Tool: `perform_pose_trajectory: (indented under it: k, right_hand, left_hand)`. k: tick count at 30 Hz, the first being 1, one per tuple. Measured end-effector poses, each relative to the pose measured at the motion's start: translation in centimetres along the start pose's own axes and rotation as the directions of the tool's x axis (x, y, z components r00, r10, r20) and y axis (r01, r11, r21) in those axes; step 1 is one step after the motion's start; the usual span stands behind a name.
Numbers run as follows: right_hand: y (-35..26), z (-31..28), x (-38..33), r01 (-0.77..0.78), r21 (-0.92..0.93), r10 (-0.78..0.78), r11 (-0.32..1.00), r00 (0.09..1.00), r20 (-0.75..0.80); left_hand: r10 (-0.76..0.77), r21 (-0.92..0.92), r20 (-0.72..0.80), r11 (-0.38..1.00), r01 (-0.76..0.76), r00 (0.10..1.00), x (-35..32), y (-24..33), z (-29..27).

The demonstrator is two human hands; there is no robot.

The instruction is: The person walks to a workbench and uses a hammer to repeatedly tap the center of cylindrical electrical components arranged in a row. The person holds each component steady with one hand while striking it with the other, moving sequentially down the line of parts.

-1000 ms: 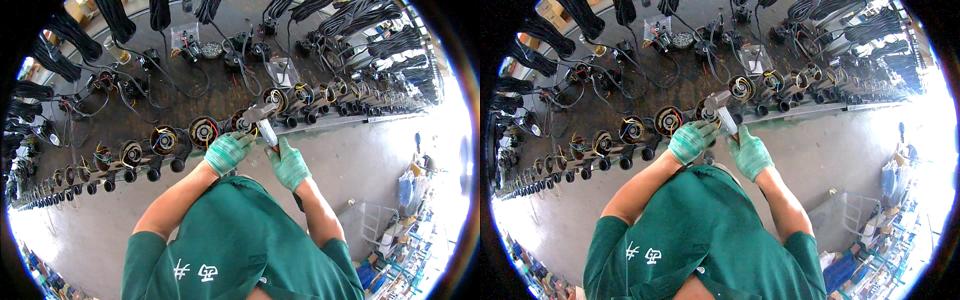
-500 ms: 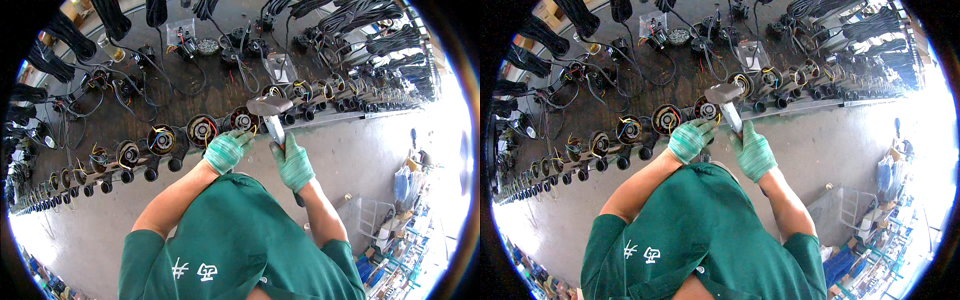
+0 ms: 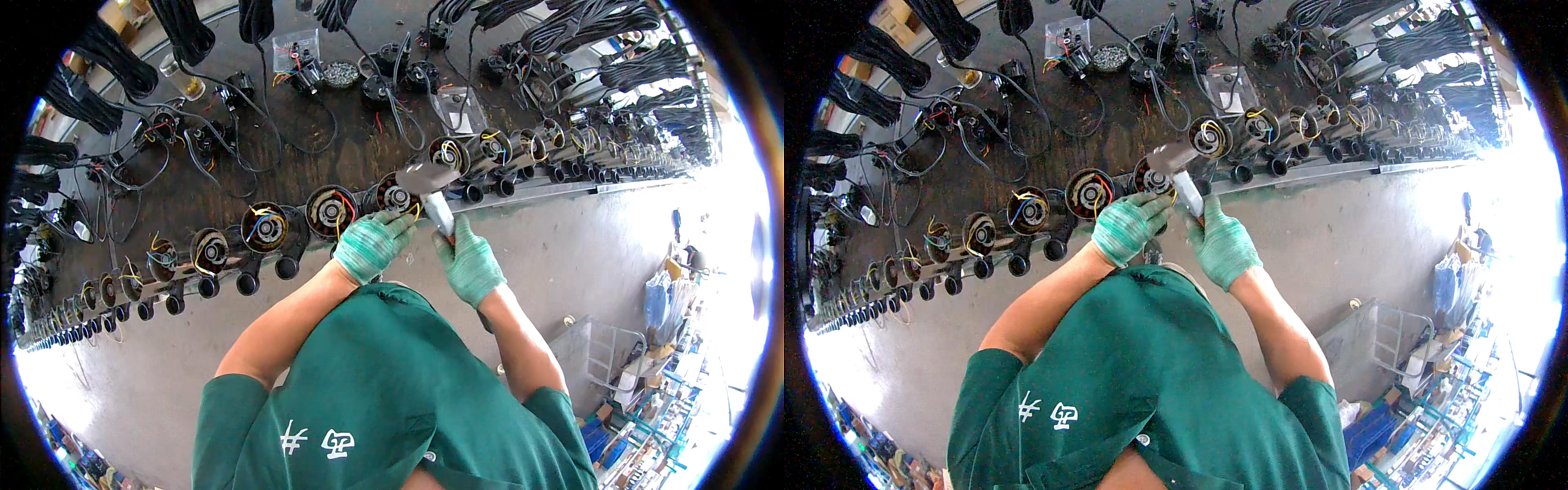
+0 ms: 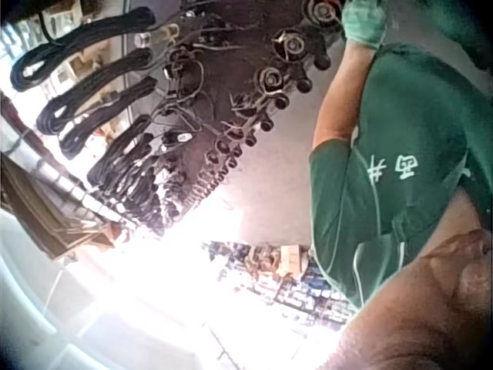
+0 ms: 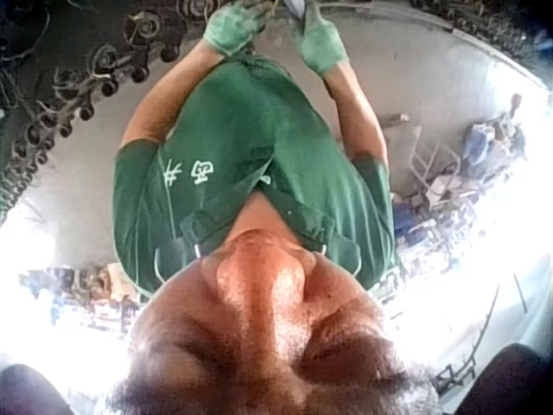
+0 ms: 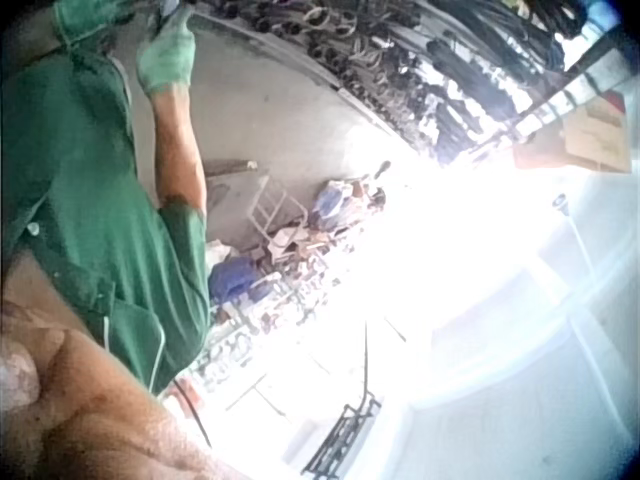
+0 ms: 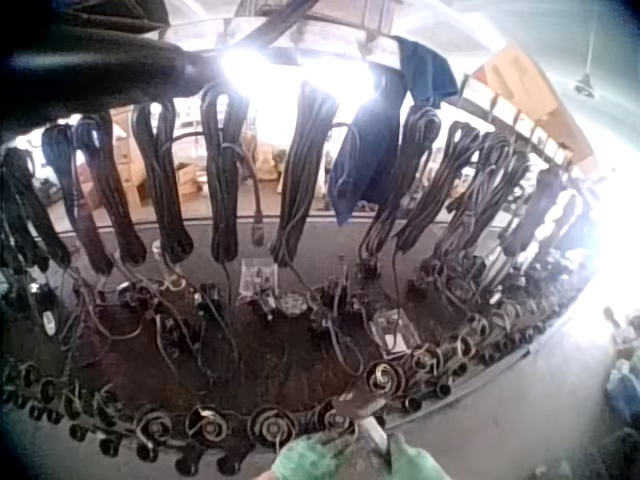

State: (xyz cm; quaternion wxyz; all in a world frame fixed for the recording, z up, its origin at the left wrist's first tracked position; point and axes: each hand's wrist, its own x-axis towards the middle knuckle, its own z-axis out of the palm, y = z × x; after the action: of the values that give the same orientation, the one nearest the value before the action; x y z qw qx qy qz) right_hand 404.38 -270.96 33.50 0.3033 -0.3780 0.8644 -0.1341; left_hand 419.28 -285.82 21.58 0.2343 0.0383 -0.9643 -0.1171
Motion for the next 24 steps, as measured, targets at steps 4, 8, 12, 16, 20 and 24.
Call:
perform_pose_trajectory:
  k: [4,8,12,16,20,24]
  right_hand:
    - [1.8,0.1,1.2,-0.051,-0.127,0.062,0.991,0.994,0.088]
    - [-0.2,-1.7,-0.4,0.016,0.066,-0.013,0.998,0.998,-0.054]
    - [0.0,-0.2,-2.0,0.216,0.204,-0.167,0.955,0.958,-0.231]
    - [3.7,2.9,2.3,0.005,-0.025,-0.004,1.0,1.0,0.015]
    - [1.4,-0.1,0.9,-0.001,0.008,0.002,1.0,1.0,-0.022]
    - [-1.2,-1.8,-1.6,0.139,0.163,-0.102,0.977,0.971,-0.216]
  left_hand:
    - [0.001,-0.04,0.045,0.999,0.001,0.999,0.3,-0.1,-0.2]
    - [0.005,-0.009,0.012,1.0,-0.005,1.0,-0.2,-0.2,0.1]
    - [0.014,0.011,0.016,1.0,-0.014,1.0,0.0,0.1,-0.3]
    - [0.008,-0.021,0.114,1.0,-0.006,0.993,0.7,-0.4,-0.5]
    - [0.007,-0.045,0.029,0.999,-0.005,1.0,-0.1,-0.4,0.2]
    - [0.006,-0.015,0.02,1.0,-0.005,1.0,-0.2,-0.4,0.3]
